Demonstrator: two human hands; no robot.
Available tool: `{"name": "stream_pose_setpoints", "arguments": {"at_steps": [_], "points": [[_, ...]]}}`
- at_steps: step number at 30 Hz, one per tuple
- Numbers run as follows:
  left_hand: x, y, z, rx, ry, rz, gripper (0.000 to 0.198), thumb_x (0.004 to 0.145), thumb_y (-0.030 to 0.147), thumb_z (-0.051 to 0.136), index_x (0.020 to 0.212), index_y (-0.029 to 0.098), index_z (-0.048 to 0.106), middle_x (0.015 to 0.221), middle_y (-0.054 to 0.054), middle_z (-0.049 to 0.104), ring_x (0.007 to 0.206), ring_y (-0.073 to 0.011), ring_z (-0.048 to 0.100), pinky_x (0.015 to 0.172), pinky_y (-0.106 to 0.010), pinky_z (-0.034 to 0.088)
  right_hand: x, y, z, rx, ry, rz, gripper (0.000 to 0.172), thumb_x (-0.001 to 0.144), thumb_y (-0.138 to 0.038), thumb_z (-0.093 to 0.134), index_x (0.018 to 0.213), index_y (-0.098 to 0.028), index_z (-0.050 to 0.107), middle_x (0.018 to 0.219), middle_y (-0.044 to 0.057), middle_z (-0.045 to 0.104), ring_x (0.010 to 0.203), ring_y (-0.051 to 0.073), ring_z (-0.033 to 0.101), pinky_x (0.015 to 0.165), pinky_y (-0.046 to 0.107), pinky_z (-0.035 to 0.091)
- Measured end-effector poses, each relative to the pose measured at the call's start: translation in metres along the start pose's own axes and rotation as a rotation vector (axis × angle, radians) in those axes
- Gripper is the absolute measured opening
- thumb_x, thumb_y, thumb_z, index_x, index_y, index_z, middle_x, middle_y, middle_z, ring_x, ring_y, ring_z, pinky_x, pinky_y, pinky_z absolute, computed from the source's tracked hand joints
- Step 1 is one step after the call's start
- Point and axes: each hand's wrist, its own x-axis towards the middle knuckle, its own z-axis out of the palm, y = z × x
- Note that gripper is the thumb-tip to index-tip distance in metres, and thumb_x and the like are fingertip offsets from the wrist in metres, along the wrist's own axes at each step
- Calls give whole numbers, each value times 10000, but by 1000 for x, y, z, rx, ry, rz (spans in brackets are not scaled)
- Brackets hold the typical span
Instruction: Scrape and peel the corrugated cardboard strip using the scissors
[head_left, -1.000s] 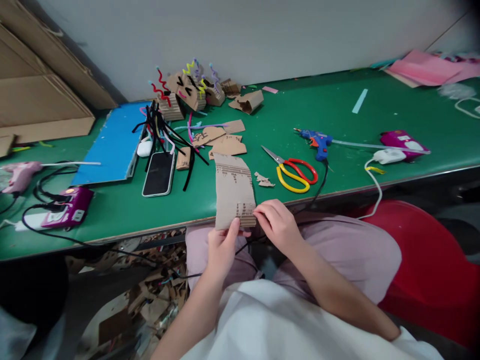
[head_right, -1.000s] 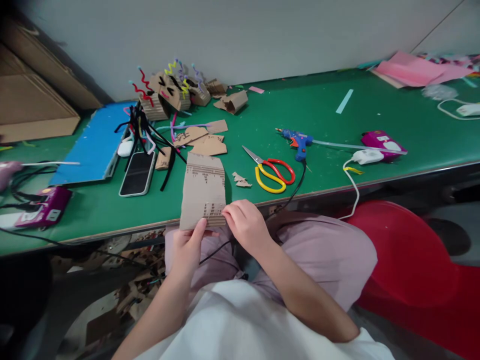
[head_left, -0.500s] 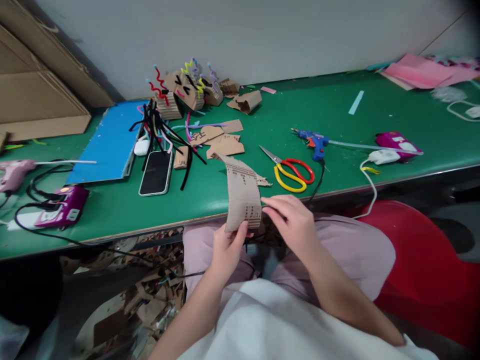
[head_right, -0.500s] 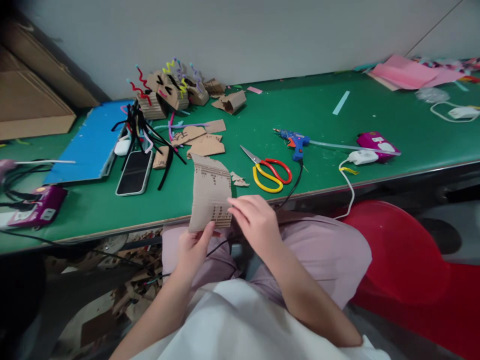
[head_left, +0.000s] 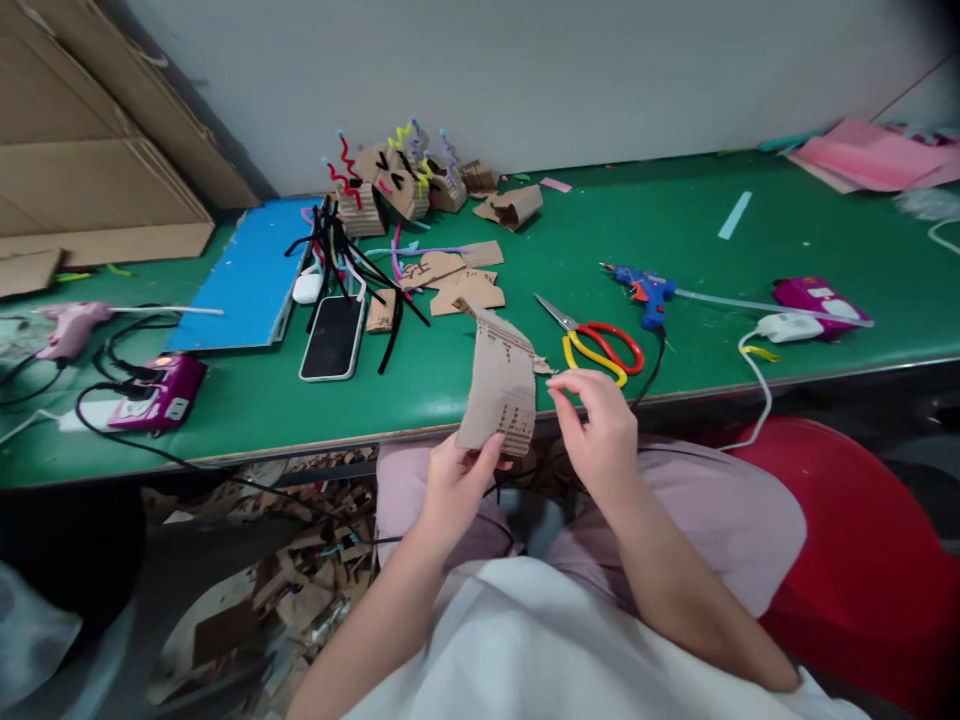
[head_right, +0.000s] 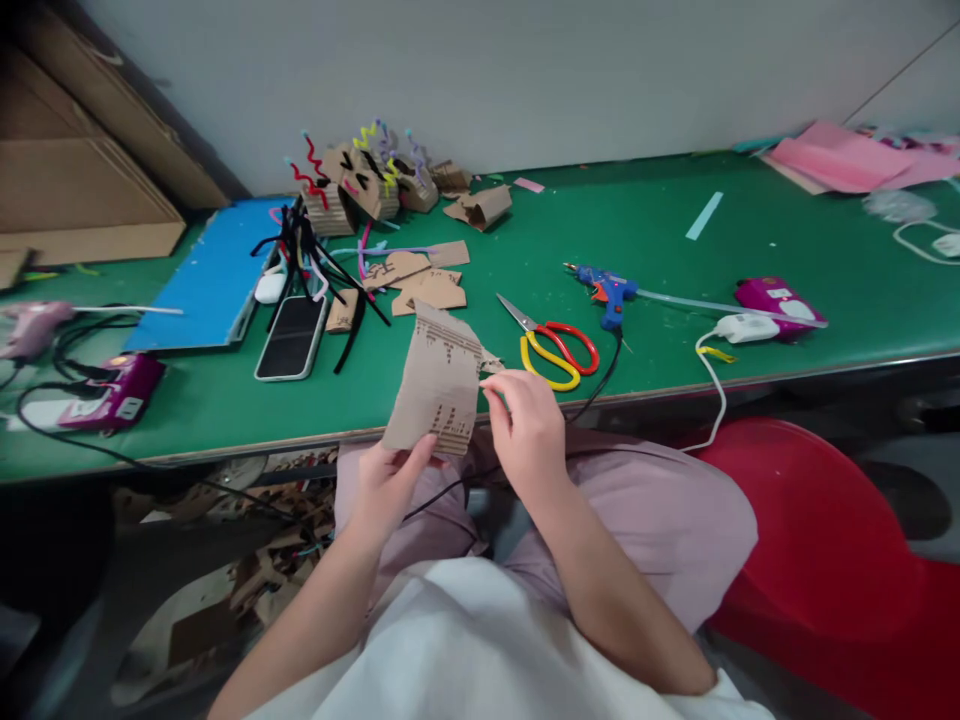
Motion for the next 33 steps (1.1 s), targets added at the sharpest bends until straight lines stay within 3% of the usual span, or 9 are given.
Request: {"name": "stream_pose_setpoints", "arguments": {"at_steps": [3,5,8,10,14,19,26,33], "points": [[6,13,-3,-54,53,57,209,753,356,629,772,150,662,678,-16,688,563,-146,639,540,-247,557,9,-18,-6,175,-118,-178,318,822,-83,517,1103,-225,565,1074,79,639,1020,191,575,894,374,473],[10,24,-5,-74,127,130,202,727,341,668,799,153,656,637,7,669,540,-121,619,534,-219,543,15,-30,-7,237,-158,-226,348,831,-98,512,1146,-238,560,1118,78,631,1047,190,572,902,373,482],[13,38,-9,-127,192,252,264,695,296,712,921,174,648,684,19,674,572,-102,617,571,-196,533,25,-40,-6,257,-141,-233,344,831,-112,524,1155,-216,570,1134,88,631,1052,189,577,914,366,486],[15,43,-10,-128,166,305,302,696,261,717,980,188,643,746,12,688,622,-105,629,607,-192,529,31,-41,-6,246,-115,-245,349,828,-117,531,1161,-212,576,1128,88,638,1046,189,584,919,360,487],[18,44,-12,40,123,428,264,737,229,680,998,192,654,841,-21,680,729,-132,621,633,-205,517,37,-43,-10,185,-67,-272,340,829,-135,540,1153,-225,592,1050,74,669,980,184,618,871,332,518],[21,45,-11,276,180,645,102,786,141,598,873,165,645,797,-21,633,711,-107,582,597,-176,496,39,-48,-11,113,-23,-271,273,804,-156,592,1072,-178,634,964,96,689,916,187,640,840,310,531],[21,44,-5,361,226,706,242,788,119,578,1013,175,647,871,-45,657,735,-113,607,608,-181,519,36,-51,-6,153,54,-156,209,814,-184,584,1006,-204,666,899,71,702,856,179,656,794,304,542],[22,43,-3,246,161,667,317,799,155,592,1109,213,627,839,-25,651,674,-94,610,554,-155,527,37,-47,-8,261,-18,-49,157,838,-192,558,934,-214,680,888,46,709,862,161,654,789,298,536]]}}
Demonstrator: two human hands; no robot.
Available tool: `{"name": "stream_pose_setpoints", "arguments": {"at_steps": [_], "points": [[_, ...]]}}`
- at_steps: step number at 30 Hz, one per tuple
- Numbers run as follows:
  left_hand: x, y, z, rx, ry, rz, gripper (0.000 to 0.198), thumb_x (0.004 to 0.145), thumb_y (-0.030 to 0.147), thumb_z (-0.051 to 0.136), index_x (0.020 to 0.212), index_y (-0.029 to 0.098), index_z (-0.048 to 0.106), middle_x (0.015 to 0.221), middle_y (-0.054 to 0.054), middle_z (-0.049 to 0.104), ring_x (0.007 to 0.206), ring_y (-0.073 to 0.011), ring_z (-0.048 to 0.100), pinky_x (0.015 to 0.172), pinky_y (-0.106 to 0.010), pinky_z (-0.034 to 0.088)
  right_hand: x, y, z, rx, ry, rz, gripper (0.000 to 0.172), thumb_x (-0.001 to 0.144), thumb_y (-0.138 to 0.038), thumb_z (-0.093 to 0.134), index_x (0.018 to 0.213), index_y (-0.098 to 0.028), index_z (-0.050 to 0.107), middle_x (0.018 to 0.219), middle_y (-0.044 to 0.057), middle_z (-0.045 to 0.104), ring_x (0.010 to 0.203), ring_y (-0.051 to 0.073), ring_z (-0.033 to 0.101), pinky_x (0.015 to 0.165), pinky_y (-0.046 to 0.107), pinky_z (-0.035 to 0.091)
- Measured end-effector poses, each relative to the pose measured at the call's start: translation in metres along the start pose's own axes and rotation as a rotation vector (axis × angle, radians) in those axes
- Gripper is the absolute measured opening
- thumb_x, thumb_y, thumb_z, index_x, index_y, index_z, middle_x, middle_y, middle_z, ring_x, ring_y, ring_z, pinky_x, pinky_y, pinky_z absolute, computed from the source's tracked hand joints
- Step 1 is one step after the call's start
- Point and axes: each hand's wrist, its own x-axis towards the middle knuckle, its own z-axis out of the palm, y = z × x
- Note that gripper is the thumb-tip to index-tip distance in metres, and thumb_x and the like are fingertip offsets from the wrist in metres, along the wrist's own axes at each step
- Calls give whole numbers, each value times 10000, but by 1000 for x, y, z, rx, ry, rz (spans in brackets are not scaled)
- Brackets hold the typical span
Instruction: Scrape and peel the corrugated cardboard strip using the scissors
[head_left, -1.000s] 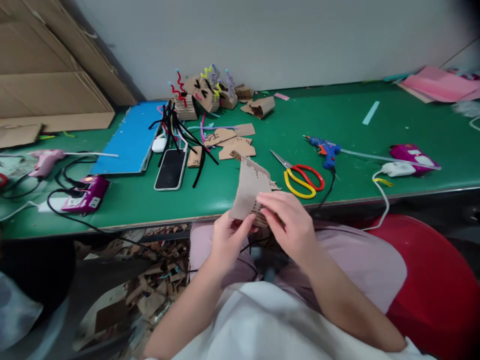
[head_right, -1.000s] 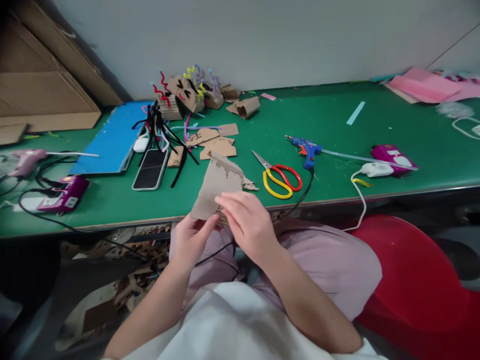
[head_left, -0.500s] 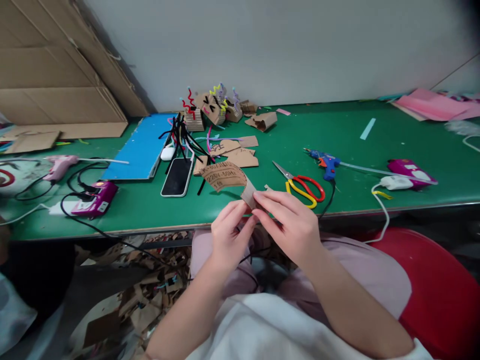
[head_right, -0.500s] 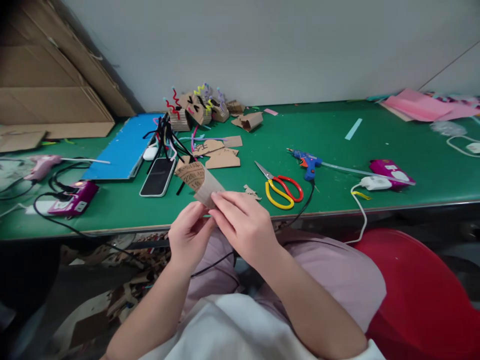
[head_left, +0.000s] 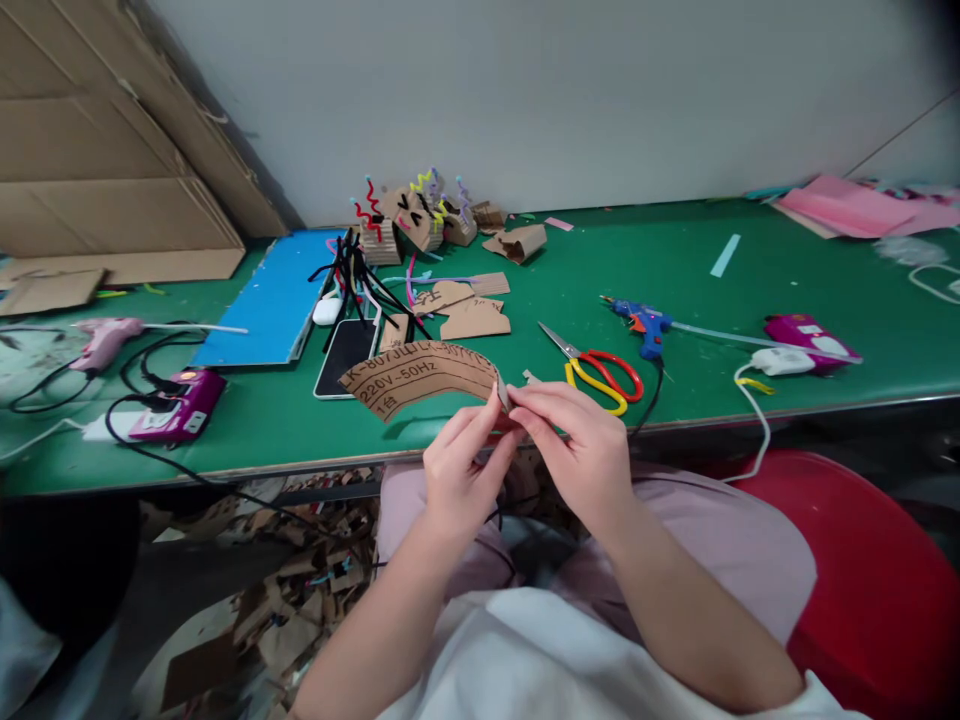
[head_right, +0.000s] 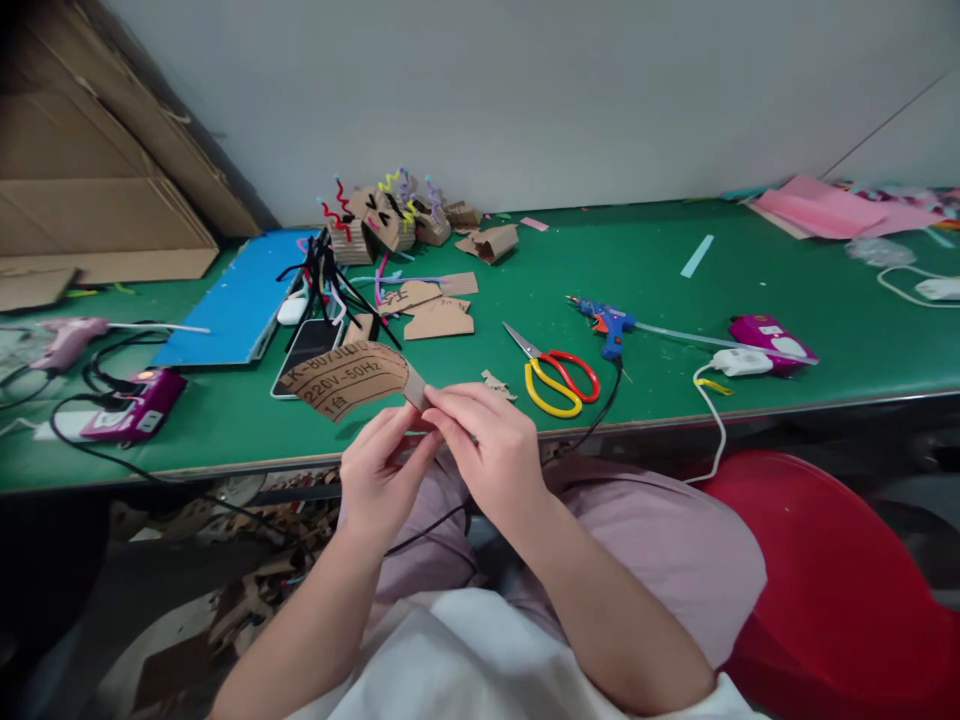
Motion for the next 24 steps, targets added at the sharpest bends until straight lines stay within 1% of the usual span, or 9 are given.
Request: {"name": "stream_pose_setpoints", "arguments": {"at_steps": [3,5,7,10,14,16,19,24], "points": [[-1,0,-1,54,-15,10,317,795,153,594,1106,203,629,868,-33,662,714,-103,613,611,-170,532,-1,1,1,30,30,12,128,799,-227,616,905,-187,677,859,57,706,824,160,655,735,274,546],[-1,1,-1,108,-28,7,282,793,151,593,1067,186,648,857,-38,667,724,-107,610,638,-176,527,-1,2,3,40,59,24,138,768,-259,653,880,-180,672,834,61,700,799,165,652,706,275,546],[-1,2,1,115,-36,-1,246,792,152,591,1026,177,663,832,-35,664,697,-101,605,614,-169,521,-1,2,3,45,63,44,107,772,-264,649,851,-194,667,808,49,696,778,163,646,699,285,539],[-2,2,3,61,-28,-2,243,791,143,590,1019,180,664,822,-30,659,654,-89,599,547,-150,508,-2,5,3,72,46,83,62,792,-247,628,826,-213,667,794,24,695,758,149,638,699,284,527],[-3,2,4,19,-44,-18,232,780,111,596,993,169,668,812,-29,649,666,-91,602,561,-151,511,-3,7,2,136,24,140,69,807,-234,607,819,-215,672,800,20,692,771,144,635,718,279,520],[-4,1,4,37,-47,-8,208,777,112,602,966,166,670,812,-26,646,659,-87,597,551,-143,503,-3,8,2,162,19,166,74,789,-263,628,821,-209,666,801,27,682,761,149,632,688,273,527],[-6,1,4,82,-46,16,173,772,111,608,924,165,670,790,-12,639,637,-76,588,525,-127,482,-5,8,3,168,21,182,134,750,-317,666,821,-205,649,786,31,663,741,153,617,637,266,527],[-9,-1,7,34,-61,13,213,776,82,591,953,186,646,791,6,622,634,-66,590,524,-123,487,-6,11,3,166,19,222,112,773,-317,645,743,-209,641,722,11,642,708,135,594,621,248,489]]}}
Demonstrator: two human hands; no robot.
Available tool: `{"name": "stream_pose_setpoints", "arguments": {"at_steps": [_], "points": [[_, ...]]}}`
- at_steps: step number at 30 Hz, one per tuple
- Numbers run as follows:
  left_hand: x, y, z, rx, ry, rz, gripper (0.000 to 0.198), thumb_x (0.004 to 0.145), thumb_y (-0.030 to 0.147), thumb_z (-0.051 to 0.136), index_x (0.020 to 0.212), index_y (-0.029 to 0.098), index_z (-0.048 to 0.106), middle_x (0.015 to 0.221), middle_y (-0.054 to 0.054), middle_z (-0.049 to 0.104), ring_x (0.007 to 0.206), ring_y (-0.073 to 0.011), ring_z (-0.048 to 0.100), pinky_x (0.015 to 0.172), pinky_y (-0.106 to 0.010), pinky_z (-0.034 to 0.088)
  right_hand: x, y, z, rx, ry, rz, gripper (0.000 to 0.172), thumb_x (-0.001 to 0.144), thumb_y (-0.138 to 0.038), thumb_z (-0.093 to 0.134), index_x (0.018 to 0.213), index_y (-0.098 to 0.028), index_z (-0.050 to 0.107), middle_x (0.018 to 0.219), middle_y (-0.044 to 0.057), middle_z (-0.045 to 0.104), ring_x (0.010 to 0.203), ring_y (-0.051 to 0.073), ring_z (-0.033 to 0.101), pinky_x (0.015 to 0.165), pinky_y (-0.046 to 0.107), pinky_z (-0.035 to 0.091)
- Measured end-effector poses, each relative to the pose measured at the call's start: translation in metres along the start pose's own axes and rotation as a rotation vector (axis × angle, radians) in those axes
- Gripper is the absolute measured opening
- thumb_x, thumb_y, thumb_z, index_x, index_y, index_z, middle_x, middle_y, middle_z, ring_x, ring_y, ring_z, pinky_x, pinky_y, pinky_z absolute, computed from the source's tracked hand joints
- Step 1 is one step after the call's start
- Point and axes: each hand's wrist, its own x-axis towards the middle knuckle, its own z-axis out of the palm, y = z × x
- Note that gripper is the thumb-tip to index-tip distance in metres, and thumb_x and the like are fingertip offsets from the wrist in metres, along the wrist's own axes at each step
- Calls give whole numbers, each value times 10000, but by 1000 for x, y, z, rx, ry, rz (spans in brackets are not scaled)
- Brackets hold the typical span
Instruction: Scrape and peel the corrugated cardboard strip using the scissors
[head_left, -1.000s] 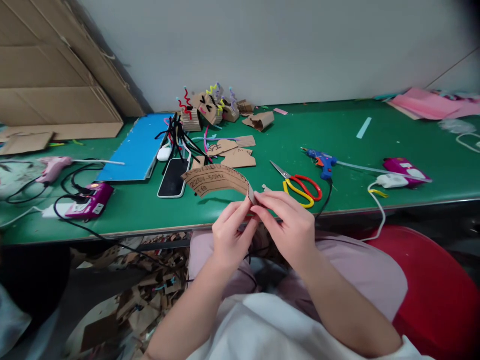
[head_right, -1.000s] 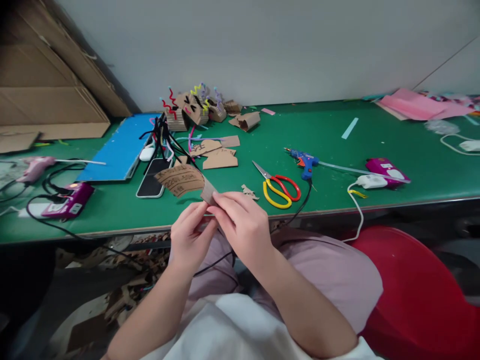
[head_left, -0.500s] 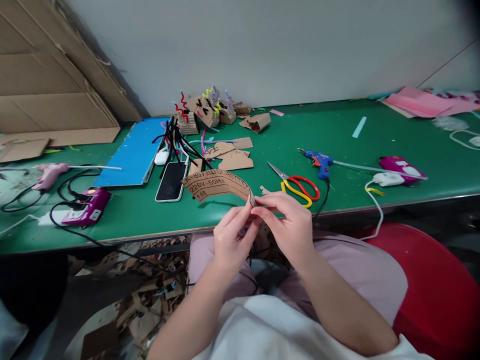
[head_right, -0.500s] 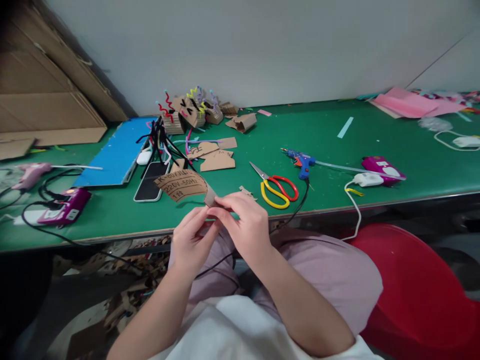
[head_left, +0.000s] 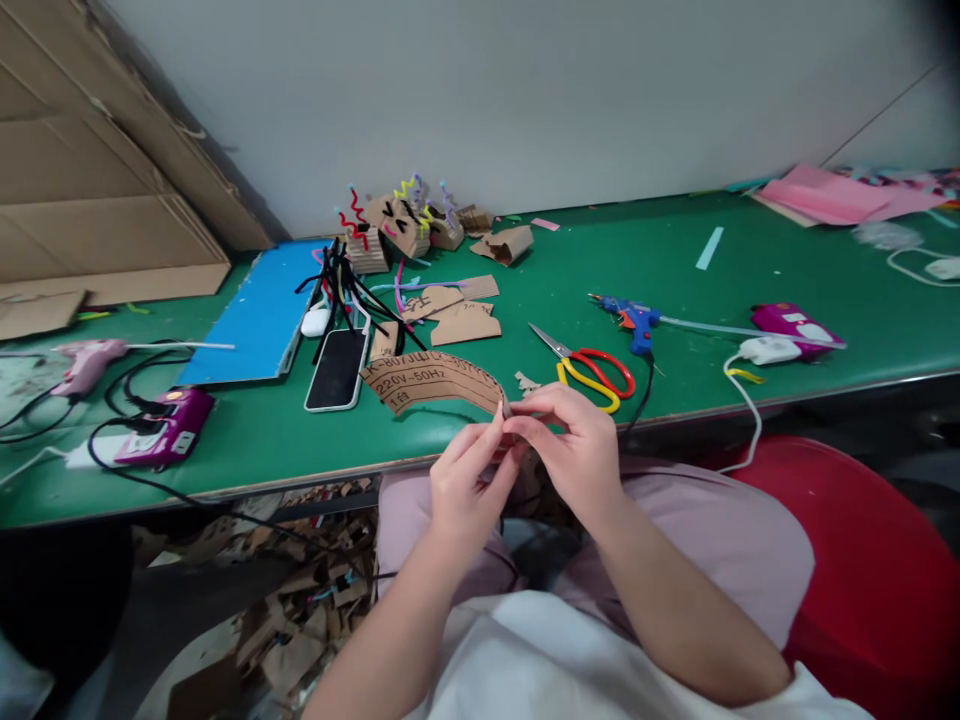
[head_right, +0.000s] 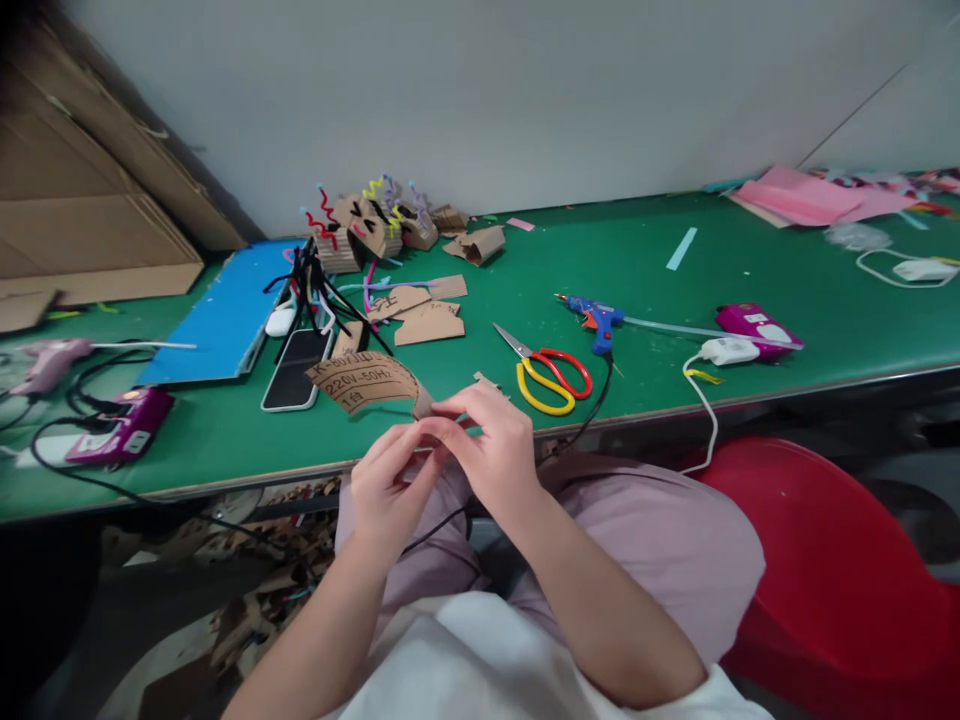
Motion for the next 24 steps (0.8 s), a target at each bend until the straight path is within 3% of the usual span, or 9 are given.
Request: {"name": "stream_pose_setpoints", "arguments": {"at_steps": [9,13,16,24], "points": [[-4,-3,2,-41,-23,-15,272,760,81,617,1008,191,645,801,-5,621,664,-82,599,571,-152,522,0,0,-1,9,21,6,125,818,-264,592,716,-209,640,704,3,658,690,128,607,628,248,484],[-1,-2,0,-18,7,-16,283,770,103,610,1039,185,642,794,-15,632,674,-90,601,565,-154,520,-3,1,-3,-32,-27,-101,74,812,-232,599,853,-206,654,820,22,696,792,143,639,716,261,513],[0,-2,-2,40,19,-6,284,761,99,608,1034,168,645,826,-29,649,694,-93,605,559,-144,506,-5,2,-4,-64,-28,-168,173,742,-256,680,900,-193,647,853,39,697,816,157,641,745,269,520],[-1,-3,-1,-50,-16,-51,243,766,108,610,997,167,652,800,-22,631,657,-88,587,543,-150,510,-4,7,-5,-10,-54,-101,136,728,-229,690,856,-195,656,815,17,690,775,131,631,670,226,537]]}}
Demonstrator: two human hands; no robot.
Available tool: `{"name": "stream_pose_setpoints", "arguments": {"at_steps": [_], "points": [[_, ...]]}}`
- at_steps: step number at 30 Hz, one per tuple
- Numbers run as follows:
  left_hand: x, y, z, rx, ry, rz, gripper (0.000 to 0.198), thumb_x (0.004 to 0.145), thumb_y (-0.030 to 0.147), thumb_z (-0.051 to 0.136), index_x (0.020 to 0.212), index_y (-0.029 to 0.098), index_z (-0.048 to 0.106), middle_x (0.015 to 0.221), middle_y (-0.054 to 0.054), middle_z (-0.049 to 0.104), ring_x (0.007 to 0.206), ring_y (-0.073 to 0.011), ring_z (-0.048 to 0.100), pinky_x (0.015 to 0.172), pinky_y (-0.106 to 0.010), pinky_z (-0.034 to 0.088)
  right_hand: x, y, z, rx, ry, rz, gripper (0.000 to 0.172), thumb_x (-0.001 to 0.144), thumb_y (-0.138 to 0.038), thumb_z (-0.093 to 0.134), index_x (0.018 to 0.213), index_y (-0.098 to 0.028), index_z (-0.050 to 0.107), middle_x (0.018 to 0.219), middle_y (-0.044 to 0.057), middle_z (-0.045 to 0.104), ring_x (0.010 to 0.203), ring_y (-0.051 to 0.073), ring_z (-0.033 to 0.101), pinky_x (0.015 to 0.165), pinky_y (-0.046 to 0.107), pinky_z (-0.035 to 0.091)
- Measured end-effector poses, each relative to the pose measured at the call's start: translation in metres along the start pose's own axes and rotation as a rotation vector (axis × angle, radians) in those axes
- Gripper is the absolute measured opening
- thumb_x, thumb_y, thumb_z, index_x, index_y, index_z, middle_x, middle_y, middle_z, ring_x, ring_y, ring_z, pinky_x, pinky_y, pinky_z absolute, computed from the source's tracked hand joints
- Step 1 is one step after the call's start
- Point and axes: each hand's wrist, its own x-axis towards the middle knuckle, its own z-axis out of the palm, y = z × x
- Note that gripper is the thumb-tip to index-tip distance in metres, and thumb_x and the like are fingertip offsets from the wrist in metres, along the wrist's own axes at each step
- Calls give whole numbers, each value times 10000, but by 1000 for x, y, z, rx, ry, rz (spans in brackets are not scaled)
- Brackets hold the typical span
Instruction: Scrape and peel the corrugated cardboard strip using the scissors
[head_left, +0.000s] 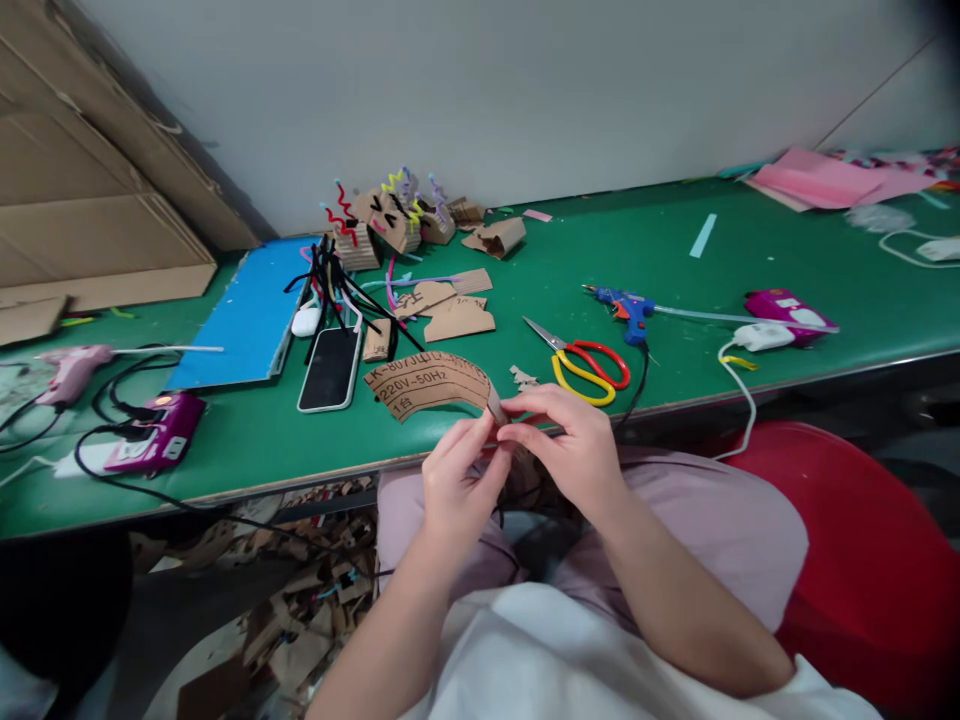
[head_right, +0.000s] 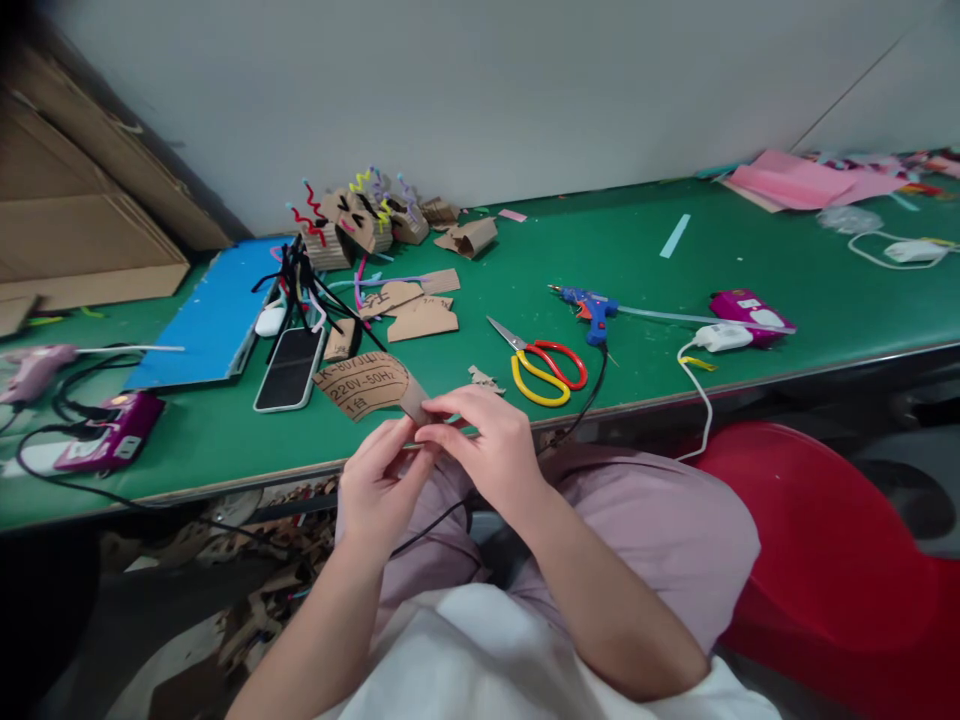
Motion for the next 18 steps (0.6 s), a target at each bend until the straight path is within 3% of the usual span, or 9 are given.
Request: {"name": "stream_pose_setpoints", "arguments": {"at_steps": [9,18], "points": [[-1,1,0,-113,2,-70,203,763,102,620,946,175,671,779,-29,616,679,-107,588,563,-185,521,-3,1,-4,-46,-5,-55,150,801,-149,599,913,-214,675,868,24,701,819,133,644,771,265,528],[-6,-2,1,-75,92,32,374,740,42,629,1059,234,652,820,-14,629,707,-94,586,590,-177,507,-10,-9,-1,-284,79,-250,214,779,-90,597,972,-152,667,897,72,718,832,142,660,809,235,536]]}}
